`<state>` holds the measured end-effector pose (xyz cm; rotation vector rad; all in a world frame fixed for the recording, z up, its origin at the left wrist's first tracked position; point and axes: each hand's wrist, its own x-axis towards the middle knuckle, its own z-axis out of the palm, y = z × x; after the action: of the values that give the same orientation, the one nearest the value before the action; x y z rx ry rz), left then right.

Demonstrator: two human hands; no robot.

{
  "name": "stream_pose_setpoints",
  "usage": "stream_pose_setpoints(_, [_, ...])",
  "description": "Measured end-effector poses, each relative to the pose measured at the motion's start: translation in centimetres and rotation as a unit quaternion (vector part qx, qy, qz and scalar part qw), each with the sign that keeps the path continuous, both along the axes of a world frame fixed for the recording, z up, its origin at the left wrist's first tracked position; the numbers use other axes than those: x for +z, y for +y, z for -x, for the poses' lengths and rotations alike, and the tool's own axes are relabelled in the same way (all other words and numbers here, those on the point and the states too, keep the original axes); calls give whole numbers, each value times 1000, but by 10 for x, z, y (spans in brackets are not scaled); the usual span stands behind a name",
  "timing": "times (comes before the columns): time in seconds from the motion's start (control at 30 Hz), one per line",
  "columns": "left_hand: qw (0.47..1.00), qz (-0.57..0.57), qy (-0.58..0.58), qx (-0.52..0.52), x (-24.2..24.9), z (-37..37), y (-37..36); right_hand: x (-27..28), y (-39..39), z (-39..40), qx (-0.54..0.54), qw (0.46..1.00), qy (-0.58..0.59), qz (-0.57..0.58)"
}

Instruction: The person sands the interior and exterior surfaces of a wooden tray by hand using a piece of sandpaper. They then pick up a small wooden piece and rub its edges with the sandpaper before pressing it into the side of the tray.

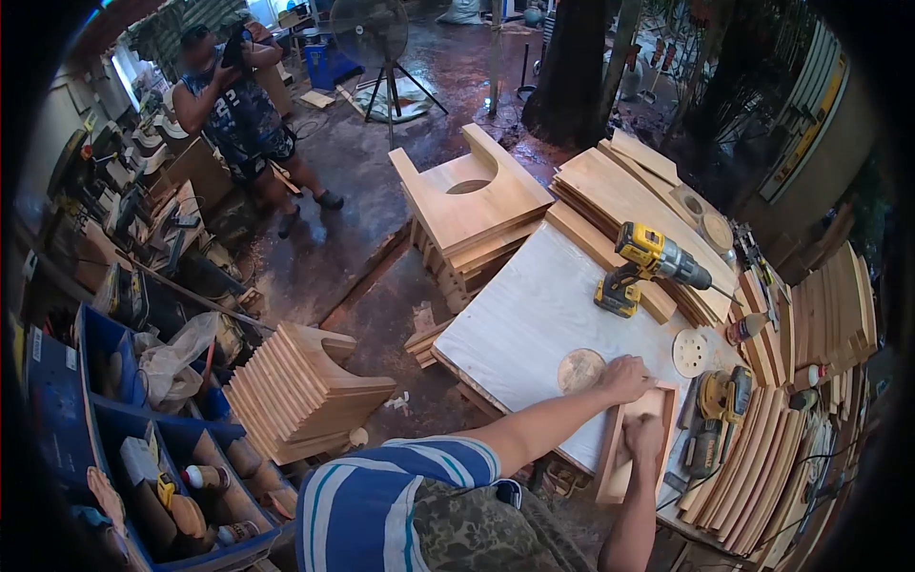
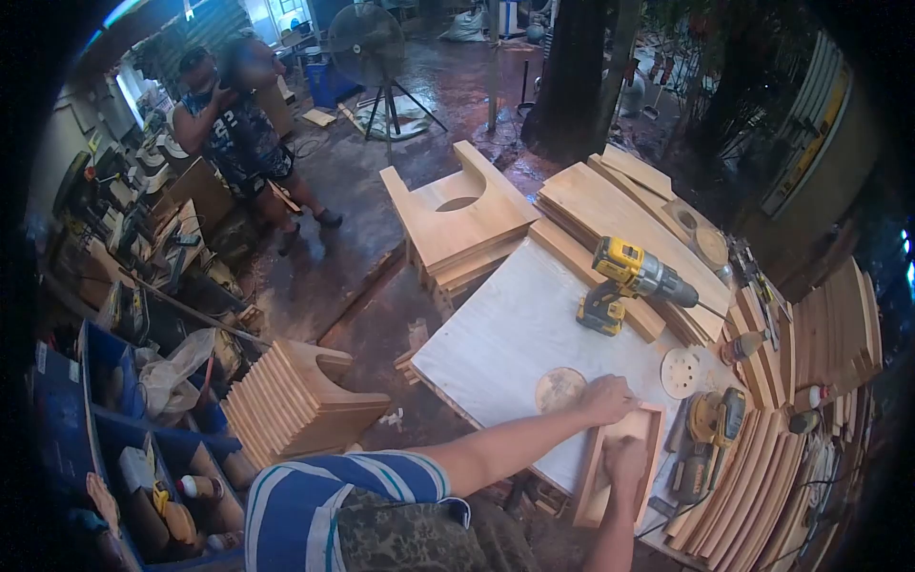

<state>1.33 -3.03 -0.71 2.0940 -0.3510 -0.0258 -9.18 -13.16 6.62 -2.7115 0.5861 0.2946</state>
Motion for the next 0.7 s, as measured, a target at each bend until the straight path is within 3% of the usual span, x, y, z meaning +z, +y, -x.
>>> stream_pose_setpoints(0.1, [1000,-21,6,10,5,2,-1,-8,-2,11,-17,999,-35,6])
stream_pose_setpoints(0.13, [998,-33,29,34,7,3,-2,-34,-13,2,-5,998,-65,10])
stream_pose_setpoints(0.17, [996,-46,54,47,8,3,-6,-68,-27,-11,24,978,-184,-99])
stream_pose_setpoints(0.2, [993,-94,54,-50,29,2,10,-61,-22,-25,87,962,-224,-128])
stream_pose_setpoints(0.23, [990,-112,60,-62,-12,-10,-9,-64,-20,-44,73,972,-197,-100])
stream_pose_setpoints(0.27, [983,-132,91,-85,-1,-10,-6,-47,-16,-55,16,999,-8,-44])
stream_pose_setpoints(0.3, [971,-176,-94,-131,-46,-21,-16,-63,-19,-50,-7,994,-97,-43])
stream_pose_setpoints(0.33, [980,-113,-112,-122,-80,-31,-22,-71,-21,-41,-3,992,-124,-6])
stream_pose_setpoints(0.37, [989,-109,24,-95,-47,-25,-20,-53,-14,-30,-18,998,-66,-2])
stream_pose_setpoints(0.4, [997,-44,-28,-50,-83,-31,-24,-27,-7,-13,-32,999,-9,-3])
stream_pose_setpoints(0.43, [994,-66,81,-29,-24,-16,-11,-16,-7,15,-67,998,10,0])
stream_pose_setpoints(0.47, [997,-31,40,-65,20,-2,5,-7,-9,31,-71,997,14,-21])
stream_pose_setpoints(0.57, [998,-5,2,-62,12,-5,0,-9,-12,45,-71,997,11,-42])
stream_pose_setpoints(0.7, [998,-7,-15,-57,0,-7,0,-19,-2,-26,-82,996,2,-32])
